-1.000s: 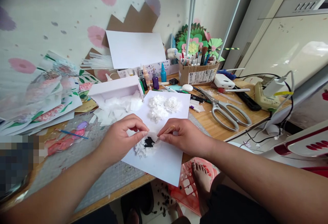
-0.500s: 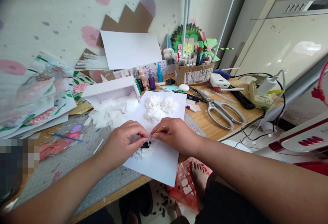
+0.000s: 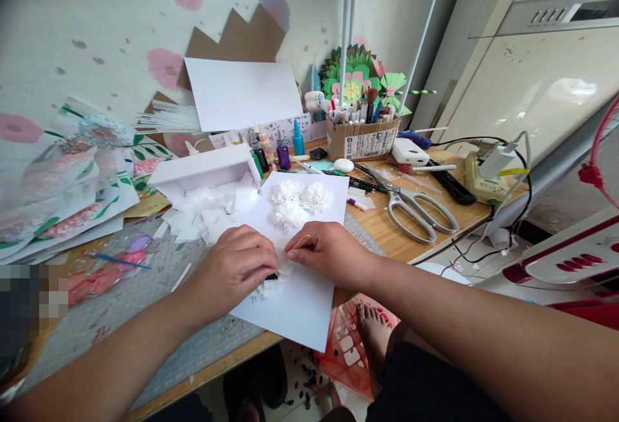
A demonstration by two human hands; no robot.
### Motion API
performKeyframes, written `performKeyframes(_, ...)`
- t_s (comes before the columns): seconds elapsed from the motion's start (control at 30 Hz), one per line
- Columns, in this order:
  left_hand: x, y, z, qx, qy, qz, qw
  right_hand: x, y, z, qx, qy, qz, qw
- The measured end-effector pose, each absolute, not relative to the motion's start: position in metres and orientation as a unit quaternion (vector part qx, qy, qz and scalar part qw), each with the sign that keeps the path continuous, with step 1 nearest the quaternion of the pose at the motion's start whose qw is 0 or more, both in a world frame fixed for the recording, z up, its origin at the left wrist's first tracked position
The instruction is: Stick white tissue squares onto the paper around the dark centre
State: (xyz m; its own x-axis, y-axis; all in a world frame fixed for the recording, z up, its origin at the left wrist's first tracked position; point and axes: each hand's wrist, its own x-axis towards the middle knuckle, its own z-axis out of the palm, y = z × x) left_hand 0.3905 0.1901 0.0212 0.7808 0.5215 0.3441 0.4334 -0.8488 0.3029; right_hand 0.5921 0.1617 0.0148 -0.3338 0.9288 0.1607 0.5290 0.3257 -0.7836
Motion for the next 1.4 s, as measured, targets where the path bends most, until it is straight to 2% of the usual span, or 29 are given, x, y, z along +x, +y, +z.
performKeyframes(0.1,0.392,0.19,0.02,0.948,0.26,0.153,0.1,0.593,0.162,0.017,-0.505,-0.735,0.327,0.312)
performKeyframes(0.33,0.391,0.188,0.023,0.949,0.27,0.133,0.099,0.594,0.156,0.035,-0.508,-0.685,0.363,0.375)
performKeyframes(0.7,0.391,0.189,0.02,0.944,0.276,0.149,0.106,0.582,0.159,0.022,-0.509,-0.717,0.369,0.301)
performKeyframes(1.0,0.384,0.191,0.028,0.916,0.313,0.209,0.136,0.575,0.16,0.019,-0.537,-0.675,0.411,0.297)
performKeyframes(1.27,0.382,0.191,0.026,0.932,0.287,0.167,0.147,0.588,0.158,0.027,-0.531,-0.61,0.45,0.379)
performKeyframes(1.4,0.385,0.19,0.026,0.939,0.275,0.135,0.154,0.59,0.157,0.03,-0.508,-0.64,0.431,0.383)
